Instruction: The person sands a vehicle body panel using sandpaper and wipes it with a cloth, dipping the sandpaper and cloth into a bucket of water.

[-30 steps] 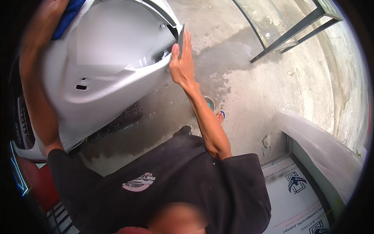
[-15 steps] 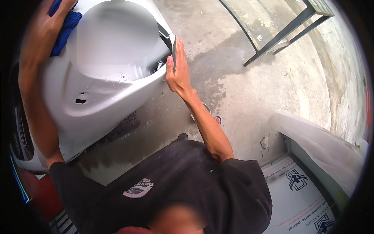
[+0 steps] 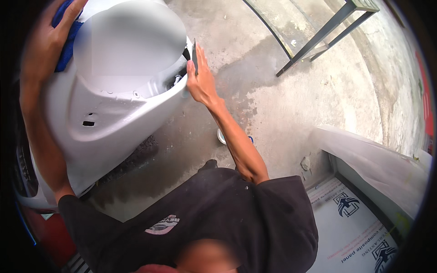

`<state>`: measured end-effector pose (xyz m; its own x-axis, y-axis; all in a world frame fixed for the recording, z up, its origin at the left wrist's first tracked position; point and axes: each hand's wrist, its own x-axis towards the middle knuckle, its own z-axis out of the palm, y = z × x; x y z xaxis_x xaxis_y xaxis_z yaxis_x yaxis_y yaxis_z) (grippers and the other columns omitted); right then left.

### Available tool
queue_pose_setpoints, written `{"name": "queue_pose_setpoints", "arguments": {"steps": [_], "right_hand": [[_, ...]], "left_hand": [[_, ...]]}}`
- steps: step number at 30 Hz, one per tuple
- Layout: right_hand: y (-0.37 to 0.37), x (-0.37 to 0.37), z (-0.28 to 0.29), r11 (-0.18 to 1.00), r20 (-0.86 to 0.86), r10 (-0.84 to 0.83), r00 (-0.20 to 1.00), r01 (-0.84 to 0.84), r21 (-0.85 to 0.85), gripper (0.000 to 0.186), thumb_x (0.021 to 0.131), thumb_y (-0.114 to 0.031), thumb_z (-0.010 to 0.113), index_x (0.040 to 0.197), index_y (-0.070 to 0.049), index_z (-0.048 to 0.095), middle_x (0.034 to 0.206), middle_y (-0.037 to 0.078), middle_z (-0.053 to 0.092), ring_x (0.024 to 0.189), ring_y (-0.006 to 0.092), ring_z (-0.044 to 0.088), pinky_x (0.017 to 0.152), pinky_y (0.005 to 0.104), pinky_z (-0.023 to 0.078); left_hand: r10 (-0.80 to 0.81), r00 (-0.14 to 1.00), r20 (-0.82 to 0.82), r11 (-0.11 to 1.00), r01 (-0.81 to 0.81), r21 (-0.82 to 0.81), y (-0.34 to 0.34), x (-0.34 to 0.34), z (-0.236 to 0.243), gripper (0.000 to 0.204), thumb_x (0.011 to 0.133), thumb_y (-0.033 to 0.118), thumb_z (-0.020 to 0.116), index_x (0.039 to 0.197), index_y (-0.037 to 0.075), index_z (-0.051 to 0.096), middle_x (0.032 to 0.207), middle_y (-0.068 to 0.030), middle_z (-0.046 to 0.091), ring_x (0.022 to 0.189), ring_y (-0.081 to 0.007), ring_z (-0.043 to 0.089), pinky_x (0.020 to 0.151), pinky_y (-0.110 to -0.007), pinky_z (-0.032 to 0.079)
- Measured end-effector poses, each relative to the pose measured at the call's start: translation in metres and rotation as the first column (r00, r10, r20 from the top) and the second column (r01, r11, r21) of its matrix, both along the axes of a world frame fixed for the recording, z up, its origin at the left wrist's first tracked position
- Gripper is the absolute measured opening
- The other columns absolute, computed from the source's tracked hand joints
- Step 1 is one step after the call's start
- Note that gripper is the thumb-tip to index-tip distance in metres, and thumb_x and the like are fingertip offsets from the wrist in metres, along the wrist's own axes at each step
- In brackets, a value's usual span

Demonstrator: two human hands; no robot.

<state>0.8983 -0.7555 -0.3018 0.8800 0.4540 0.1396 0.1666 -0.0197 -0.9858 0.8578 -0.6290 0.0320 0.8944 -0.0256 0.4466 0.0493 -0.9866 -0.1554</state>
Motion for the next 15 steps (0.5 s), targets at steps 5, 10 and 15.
{"name": "queue_pose_setpoints", "arguments": {"steps": [5, 10, 15], "right_hand": [[0.005, -0.017, -0.010, 0.987, 0.208, -0.031, 0.978, 0.063, -0.146, 0.064, 0.105, -0.035, 0.034, 0.156, 0.001, 0.017, 0.162, 0.023, 0.017, 0.151, 0.0419, 0.012, 0.123, 0.0481, 0.013], [0.018, -0.029, 0.000, 0.995, -0.025, -0.090, 0.996, 0.090, -0.033, 0.066, 0.106, -0.038, 0.031, 0.156, 0.002, 0.016, 0.164, 0.022, 0.011, 0.151, 0.0445, 0.005, 0.123, 0.0520, 0.004], [0.027, -0.068, 0.012, 0.957, 0.308, -0.149, 0.940, 0.216, -0.194, 0.070, 0.106, -0.041, 0.028, 0.154, 0.007, 0.012, 0.163, 0.026, 0.008, 0.151, 0.0437, -0.002, 0.122, 0.0540, 0.000]], "left_hand": [[0.000, 1.000, -0.005, 1.000, 0.000, -0.005, -0.005, 0.002, 0.002, 0.041, 0.093, 0.034, 0.060, 0.083, -0.005, 0.066, 0.069, -0.0173, 0.063, 0.061, -0.0236, 0.062, 0.063, -0.034, 0.048], [-0.005, 1.000, -0.005, 1.000, 0.005, -0.017, -0.015, 0.000, 0.004, 0.041, 0.093, 0.034, 0.060, 0.083, -0.005, 0.067, 0.069, -0.0174, 0.063, 0.061, -0.0237, 0.062, 0.063, -0.034, 0.048], [-0.006, 1.000, -0.010, 0.999, 0.005, -0.043, -0.021, -0.003, 0.009, 0.041, 0.093, 0.034, 0.060, 0.084, -0.006, 0.067, 0.069, -0.0175, 0.063, 0.061, -0.0238, 0.063, 0.063, -0.034, 0.048]]}}
